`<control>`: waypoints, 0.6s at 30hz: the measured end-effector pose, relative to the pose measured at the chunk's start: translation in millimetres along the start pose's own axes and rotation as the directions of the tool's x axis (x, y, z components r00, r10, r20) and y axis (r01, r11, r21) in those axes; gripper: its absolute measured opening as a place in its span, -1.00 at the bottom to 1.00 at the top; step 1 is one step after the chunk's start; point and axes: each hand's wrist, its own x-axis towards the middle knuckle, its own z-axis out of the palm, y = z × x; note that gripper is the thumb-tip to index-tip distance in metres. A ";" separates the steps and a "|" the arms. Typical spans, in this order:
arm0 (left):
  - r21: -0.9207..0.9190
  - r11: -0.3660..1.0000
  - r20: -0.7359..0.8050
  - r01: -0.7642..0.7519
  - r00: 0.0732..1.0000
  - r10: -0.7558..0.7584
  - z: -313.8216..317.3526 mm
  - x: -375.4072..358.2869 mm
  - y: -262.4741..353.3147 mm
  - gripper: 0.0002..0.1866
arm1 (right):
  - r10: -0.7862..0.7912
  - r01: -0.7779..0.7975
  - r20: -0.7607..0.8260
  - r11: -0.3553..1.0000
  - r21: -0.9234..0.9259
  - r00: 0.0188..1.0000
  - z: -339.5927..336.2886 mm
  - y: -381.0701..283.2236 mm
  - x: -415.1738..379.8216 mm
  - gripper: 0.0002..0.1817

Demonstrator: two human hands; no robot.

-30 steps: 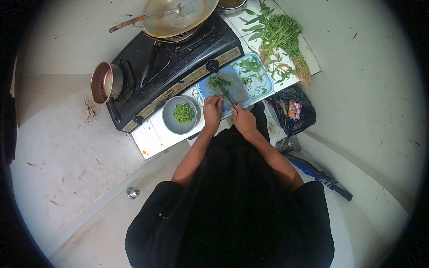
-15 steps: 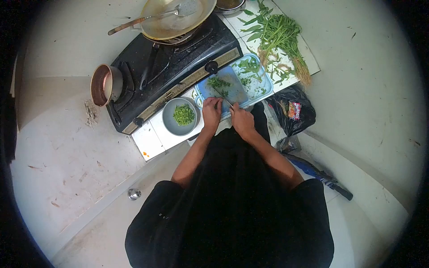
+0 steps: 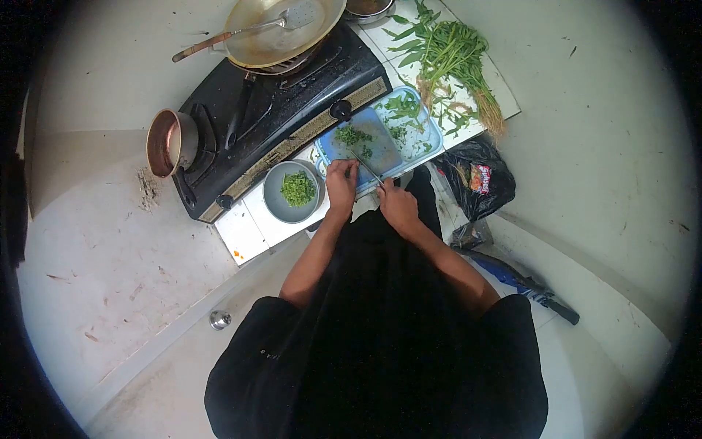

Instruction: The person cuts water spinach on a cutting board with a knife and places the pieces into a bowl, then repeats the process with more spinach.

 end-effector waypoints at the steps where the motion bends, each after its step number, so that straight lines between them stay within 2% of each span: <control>1: 0.015 1.000 0.001 -0.024 1.000 0.024 -0.1 -0.8 -0.3 -0.89 | -0.001 0.001 0.003 1.000 0.000 1.000 1.3 -0.7 1.8 -0.70; 3: 0.020 0.999 -0.004 -0.046 0.999 0.046 0.7 -1.9 0.6 -0.89 | -0.010 0.009 -0.016 0.999 -0.042 1.000 4.4 -3.2 10.1 -0.72; 8: 0.054 0.992 -0.026 -0.115 0.993 0.117 -3.3 -6.7 4.7 -0.89 | -0.037 0.037 -0.035 0.999 -0.017 0.999 10.7 -12.1 30.7 -0.71; 13: 0.010 0.999 -0.041 -0.044 0.998 0.044 -2.2 -2.8 0.4 -0.91 | -0.052 0.055 -0.049 0.997 0.054 0.997 6.6 -4.4 13.0 -0.69; 18: -0.011 1.000 0.005 0.019 1.000 -0.019 -2.9 0.2 -1.6 -0.91 | 0.015 -0.016 0.039 0.999 0.027 0.999 3.1 -5.2 4.3 -0.69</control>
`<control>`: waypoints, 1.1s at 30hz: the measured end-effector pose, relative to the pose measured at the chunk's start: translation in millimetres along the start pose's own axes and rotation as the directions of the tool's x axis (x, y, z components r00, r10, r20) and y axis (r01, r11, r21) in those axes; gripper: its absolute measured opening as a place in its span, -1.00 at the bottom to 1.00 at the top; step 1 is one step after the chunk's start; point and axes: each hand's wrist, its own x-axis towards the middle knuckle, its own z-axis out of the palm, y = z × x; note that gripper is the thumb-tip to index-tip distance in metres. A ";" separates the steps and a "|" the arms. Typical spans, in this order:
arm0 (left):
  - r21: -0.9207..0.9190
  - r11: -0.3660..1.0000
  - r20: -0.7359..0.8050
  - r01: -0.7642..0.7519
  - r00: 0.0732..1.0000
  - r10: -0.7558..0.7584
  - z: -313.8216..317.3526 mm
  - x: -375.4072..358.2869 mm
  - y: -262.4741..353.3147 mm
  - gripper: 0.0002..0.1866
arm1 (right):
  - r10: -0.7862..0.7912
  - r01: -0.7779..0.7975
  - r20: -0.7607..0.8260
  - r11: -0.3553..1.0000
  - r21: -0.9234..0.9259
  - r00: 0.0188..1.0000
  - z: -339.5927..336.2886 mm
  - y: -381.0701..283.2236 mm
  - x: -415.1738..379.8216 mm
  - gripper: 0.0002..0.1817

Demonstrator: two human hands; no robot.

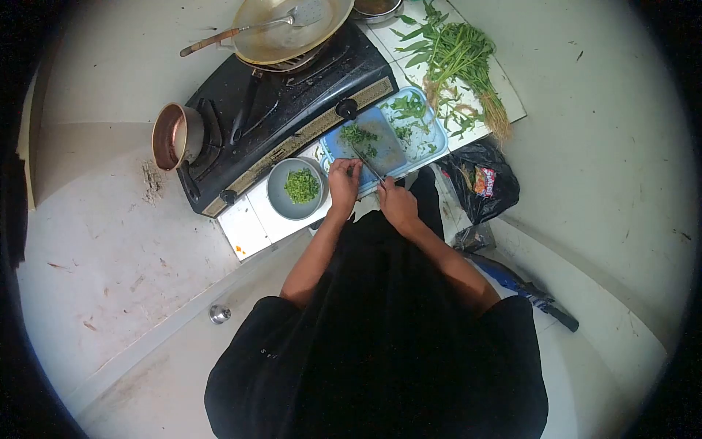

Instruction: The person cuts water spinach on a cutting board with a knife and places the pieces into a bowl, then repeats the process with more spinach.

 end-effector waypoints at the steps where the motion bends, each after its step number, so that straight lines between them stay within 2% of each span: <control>1: 0.006 1.000 -0.006 0.006 1.000 -0.006 0.9 -0.6 -0.4 -0.91 | 0.005 -0.005 0.000 1.000 0.001 1.000 1.8 0.1 -0.1 -0.69; 3: 0.011 1.000 0.009 0.018 1.000 -0.018 1.9 0.6 -0.6 -0.90 | -0.009 0.007 -0.069 1.000 -0.029 0.998 5.3 -1.1 6.0 -0.69; 7: 0.024 1.000 0.007 -0.007 1.000 0.007 0.7 -0.7 -1.0 -0.89 | -0.015 0.013 -0.057 0.999 -0.031 0.998 14.8 -5.9 25.2 -0.68; 13: -0.025 0.999 -0.030 0.031 0.999 -0.031 2.0 -3.9 -1.3 -0.89 | -0.040 0.046 -0.060 0.993 0.113 0.997 5.1 4.6 7.6 -0.64; 14: -0.025 0.999 -0.033 0.033 0.999 -0.034 2.4 -4.8 -0.8 -0.89 | -0.017 0.018 -0.004 0.994 0.110 1.000 3.1 5.5 3.6 -0.64; 15: -0.009 1.000 -0.043 0.015 0.999 -0.015 1.9 -5.2 0.5 -0.89 | 0.005 -0.011 0.051 0.994 0.107 0.999 2.8 6.5 1.4 -0.64; 19: 0.000 1.000 -0.064 -0.025 0.998 0.025 0.7 -7.1 4.6 -0.88 | -0.010 0.005 0.037 0.992 0.125 0.999 1.8 4.5 0.6 -0.64; 21: 0.031 0.997 -0.049 -0.070 0.996 0.071 -1.1 -10.0 4.8 -0.86 | 0.007 -0.008 0.020 1.000 0.009 1.000 3.2 1.6 3.9 -0.64; 22: 0.064 0.992 -0.039 -0.113 0.992 0.116 -1.8 -12.0 5.0 -0.83 | 0.009 -0.010 0.020 1.000 0.009 1.000 4.5 0.3 8.6 -0.64; 30: 0.115 0.980 -0.012 -0.163 0.986 0.165 -5.0 -22.7 8.0 -0.71 | -0.035 0.031 0.030 0.991 0.130 0.999 -0.2 6.9 17.5 -0.65; 33: 0.139 0.974 -0.002 -0.180 0.983 0.182 -4.6 -24.6 8.8 -0.69 | -0.057 0.054 0.027 0.993 0.103 0.998 1.2 12.1 10.3 -0.68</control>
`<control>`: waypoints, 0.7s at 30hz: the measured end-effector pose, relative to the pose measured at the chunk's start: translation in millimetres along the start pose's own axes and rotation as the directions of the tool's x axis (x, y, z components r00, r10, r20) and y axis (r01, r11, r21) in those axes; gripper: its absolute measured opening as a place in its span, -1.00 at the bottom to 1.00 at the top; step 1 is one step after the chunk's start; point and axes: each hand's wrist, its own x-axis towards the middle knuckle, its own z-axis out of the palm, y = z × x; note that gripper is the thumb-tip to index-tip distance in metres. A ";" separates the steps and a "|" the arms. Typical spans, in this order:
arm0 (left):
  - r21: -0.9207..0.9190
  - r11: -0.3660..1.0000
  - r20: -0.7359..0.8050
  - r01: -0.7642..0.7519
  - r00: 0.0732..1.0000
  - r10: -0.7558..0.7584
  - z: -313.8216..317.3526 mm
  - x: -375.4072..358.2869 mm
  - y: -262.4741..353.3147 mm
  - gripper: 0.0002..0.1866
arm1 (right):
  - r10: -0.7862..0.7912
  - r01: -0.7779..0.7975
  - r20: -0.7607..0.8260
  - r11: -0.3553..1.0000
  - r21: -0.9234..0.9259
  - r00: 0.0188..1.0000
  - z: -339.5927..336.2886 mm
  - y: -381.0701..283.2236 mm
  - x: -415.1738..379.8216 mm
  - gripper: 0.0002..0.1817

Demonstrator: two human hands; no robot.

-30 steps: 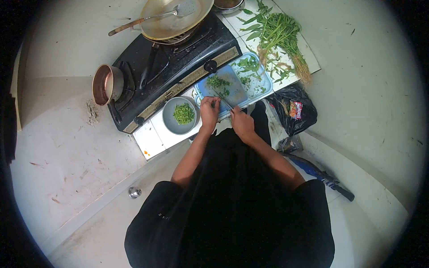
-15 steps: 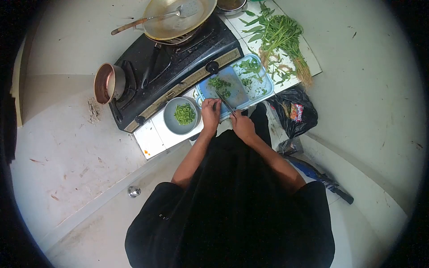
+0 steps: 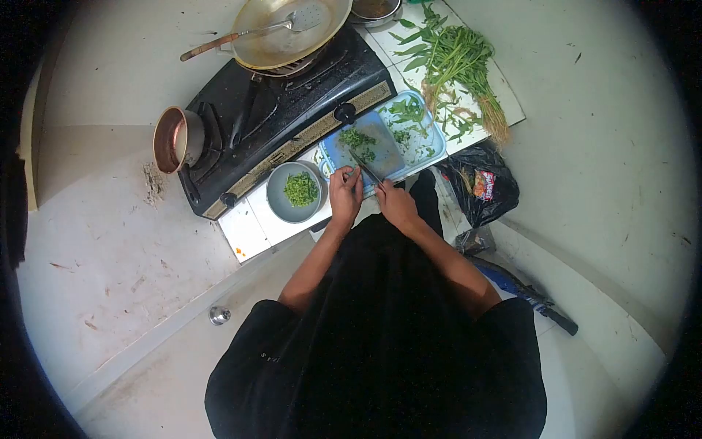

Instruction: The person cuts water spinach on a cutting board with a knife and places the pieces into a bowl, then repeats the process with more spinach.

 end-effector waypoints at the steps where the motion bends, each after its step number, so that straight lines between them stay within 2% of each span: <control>1: 0.028 1.000 0.006 -0.013 1.000 0.013 0.4 0.1 -1.0 -0.70 | 0.001 -0.001 -0.002 1.000 0.000 1.000 -0.6 -0.5 -0.1 -0.68; 4: 0.099 0.993 0.024 -0.069 0.997 0.067 -0.6 0.6 -2.8 -0.71 | 0.026 -0.026 -0.012 0.999 -0.031 1.000 4.0 -5.3 3.1 -0.67; 6: 0.104 0.993 0.033 -0.061 0.998 0.058 -0.3 -0.2 -0.4 -0.73 | -0.013 0.009 -0.044 0.996 -0.089 0.999 6.8 -8.5 13.3 -0.67; 8: 0.113 0.992 0.037 -0.057 0.998 0.054 -1.3 4.5 -0.1 -0.75 | -0.025 0.021 -0.061 0.998 -0.060 0.998 5.6 -10.2 20.1 -0.68; 10: -0.037 0.999 -0.059 0.007 0.998 -0.009 2.3 10.1 -5.3 -0.81 | -0.035 0.033 -0.080 0.999 -0.032 0.996 -2.5 -15.2 22.5 -0.68; 11: -0.039 0.999 -0.060 0.004 0.998 -0.006 4.6 11.4 -7.4 -0.81 | -0.028 0.027 -0.074 0.999 -0.017 0.997 -10.2 -13.7 20.8 -0.68; 13: -0.131 0.985 -0.058 0.109 0.991 -0.118 4.7 16.5 -6.8 -0.85 | -0.022 0.022 -0.070 1.000 -0.008 0.997 -22.4 -3.1 19.1 -0.67; 14: -0.133 0.985 -0.061 0.108 0.991 -0.117 3.4 18.4 -6.3 -0.85 | -0.059 0.060 -0.041 0.998 0.013 0.997 -30.0 6.0 18.9 -0.66; 15: -0.162 0.972 -0.028 0.172 0.984 -0.179 0.8 20.9 -5.2 -0.87 | -0.098 0.098 -0.012 0.995 0.035 0.995 -37.0 15.1 18.8 -0.65; 16: -0.188 0.953 0.008 0.236 0.971 -0.239 -0.5 22.0 -6.1 -0.88 | -0.133 0.135 -0.047 0.990 0.038 0.990 -47.2 20.8 15.8 -0.66; 17: -0.191 0.953 0.007 0.237 0.971 -0.240 -2.0 22.4 -7.4 -0.88 | -0.133 0.134 -0.047 0.990 0.035 0.990 -57.2 26.4 14.1 -0.66; 19: -0.189 0.974 -0.105 0.128 0.983 -0.149 -2.5 21.8 -10.9 -0.85 | -0.183 0.189 0.108 0.981 -0.047 0.977 -76.8 30.9 12.7 -0.63; 20: -0.214 0.967 -0.125 0.136 0.978 -0.166 -1.9 20.8 -12.4 -0.81 | -0.150 0.167 0.193 0.983 -0.079 0.970 -86.5 28.2 12.0 -0.64; 21: -0.216 0.967 -0.126 0.137 0.978 -0.167 -4.8 19.7 -11.5 -0.81 | -0.150 0.168 0.194 0.982 -0.081 0.970 -83.2 34.2 13.2 -0.64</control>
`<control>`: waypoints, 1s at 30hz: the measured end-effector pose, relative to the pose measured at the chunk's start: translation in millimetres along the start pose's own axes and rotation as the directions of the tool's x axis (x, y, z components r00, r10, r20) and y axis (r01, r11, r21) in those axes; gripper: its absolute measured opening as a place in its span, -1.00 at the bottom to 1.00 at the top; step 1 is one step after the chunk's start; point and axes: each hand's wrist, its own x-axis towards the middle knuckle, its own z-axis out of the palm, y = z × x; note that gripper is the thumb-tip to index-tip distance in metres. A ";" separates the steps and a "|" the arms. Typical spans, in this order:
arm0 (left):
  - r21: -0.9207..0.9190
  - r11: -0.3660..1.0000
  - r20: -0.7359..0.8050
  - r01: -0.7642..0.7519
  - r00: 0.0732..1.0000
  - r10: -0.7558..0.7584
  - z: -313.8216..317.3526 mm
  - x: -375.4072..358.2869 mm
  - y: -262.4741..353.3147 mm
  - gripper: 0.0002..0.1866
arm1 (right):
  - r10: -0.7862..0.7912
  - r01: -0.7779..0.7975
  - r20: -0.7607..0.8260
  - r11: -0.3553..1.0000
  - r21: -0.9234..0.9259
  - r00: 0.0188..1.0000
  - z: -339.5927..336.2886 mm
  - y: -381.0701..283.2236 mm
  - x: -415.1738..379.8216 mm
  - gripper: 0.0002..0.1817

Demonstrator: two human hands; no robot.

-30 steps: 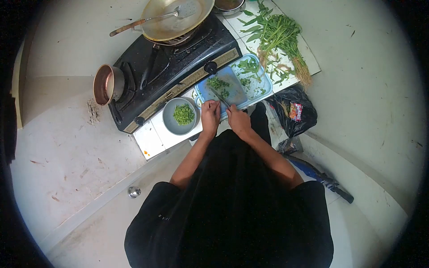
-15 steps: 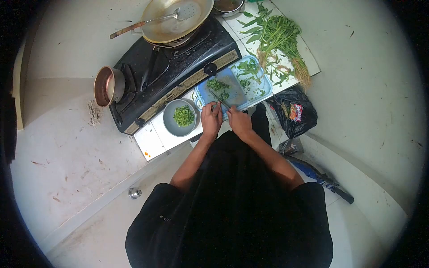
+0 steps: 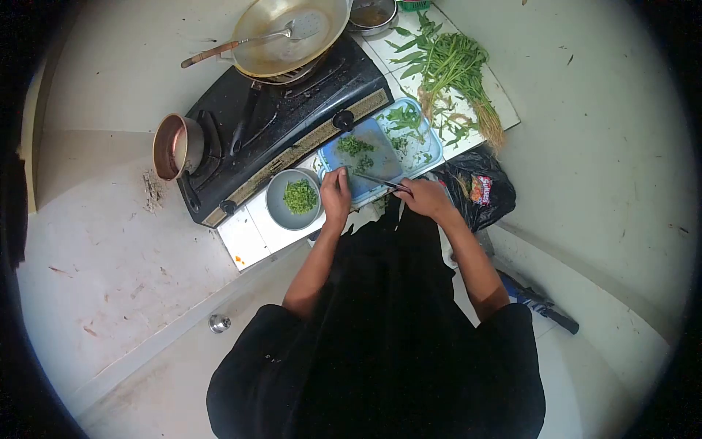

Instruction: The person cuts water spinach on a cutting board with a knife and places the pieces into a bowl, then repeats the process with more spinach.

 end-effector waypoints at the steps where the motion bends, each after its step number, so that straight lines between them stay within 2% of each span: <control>1: -0.003 1.000 0.027 0.031 0.999 -0.031 -2.3 -1.3 2.3 -0.81 | -0.079 0.078 -0.009 0.995 -0.065 0.997 1.0 6.6 3.5 -0.66; 2: -0.006 0.998 0.051 0.056 0.997 -0.055 -4.1 -0.6 5.5 -0.81 | -0.161 0.157 -0.017 0.979 -0.132 0.987 0.9 12.5 10.4 -0.67; 3: 0.027 0.999 0.066 0.039 0.997 -0.041 -1.7 -2.9 -0.4 -0.80 | -0.170 0.164 -0.029 0.976 -0.143 0.985 -0.7 13.4 18.2 -0.67; 5: -0.028 0.999 0.037 0.030 0.999 -0.029 1.6 -4.6 0.4 -0.79 | -0.089 0.089 0.007 0.984 -0.154 0.996 -4.3 11.9 32.0 -0.68; 10: -0.023 1.000 0.047 0.021 0.999 -0.020 0.5 1.3 7.1 -0.81 | -0.080 0.069 -0.071 0.987 -0.143 0.994 -15.6 -1.5 54.6 -0.70; 12: -0.035 0.997 0.044 0.064 0.997 -0.062 2.4 7.2 13.6 -0.81 | -0.031 0.019 -0.111 0.994 -0.105 0.993 -19.1 -7.5 48.4 -0.71; 13: -0.051 0.988 0.077 0.145 0.987 -0.141 1.3 12.6 24.1 -0.79 | -0.041 0.029 -0.168 0.997 -0.070 0.985 -17.9 -6.0 43.1 -0.70; 14: -0.055 0.989 0.082 0.137 0.988 -0.132 4.0 18.9 29.0 -0.79 | -0.036 0.024 -0.177 0.997 -0.070 0.984 -15.4 -4.3 36.5 -0.70; 16: -0.142 0.987 0.057 0.069 0.997 -0.061 14.7 31.0 34.7 -0.81 | 0.122 -0.111 -0.228 0.992 0.057 0.966 -15.5 -6.8 17.1 -0.67; 18: -0.152 0.988 0.086 0.004 0.996 0.010 32.6 47.6 39.3 -0.81 | 0.167 -0.144 -0.269 0.984 0.104 0.948 -11.4 -7.3 -2.8 -0.65; 20: -0.165 0.984 0.121 -0.065 0.989 0.085 52.4 64.1 45.7 -0.81 | 0.278 -0.216 -0.373 0.956 0.199 0.885 -3.0 -6.8 -23.1 -0.67; 22: -0.099 0.995 0.317 -0.015 0.947 0.046 77.7 78.3 52.0 -0.80 | 0.345 -0.285 -0.393 0.937 0.203 0.853 13.1 4.5 -40.9 -0.67; 24: -0.045 0.999 0.376 -0.008 0.926 0.024 106.4 89.5 55.4 -0.76 | 0.483 -0.371 -0.392 0.868 0.329 0.783 21.4 8.4 -56.1 -0.67; 26: 0.154 0.987 0.497 0.049 0.859 -0.121 131.5 95.9 64.7 -0.71 | 0.528 -0.395 -0.409 0.841 0.369 0.744 26.0 8.5 -67.6 -0.68; 27: 0.273 0.961 0.508 0.041 0.842 -0.180 141.8 97.2 72.1 -0.65 | 0.565 -0.412 -0.416 0.817 0.404 0.713 26.9 7.1 -72.5 -0.68; 28: 0.270 0.962 0.515 0.036 0.839 -0.176 149.7 95.3 78.2 -0.65 | 0.571 -0.416 -0.418 0.813 0.407 0.707 28.5 5.3 -77.2 -0.68; 30: 0.436 0.900 0.503 0.008 0.827 -0.251 164.5 91.7 87.4 -0.68 | 0.569 -0.396 -0.456 0.815 0.424 0.684 29.0 3.9 -83.0 -0.67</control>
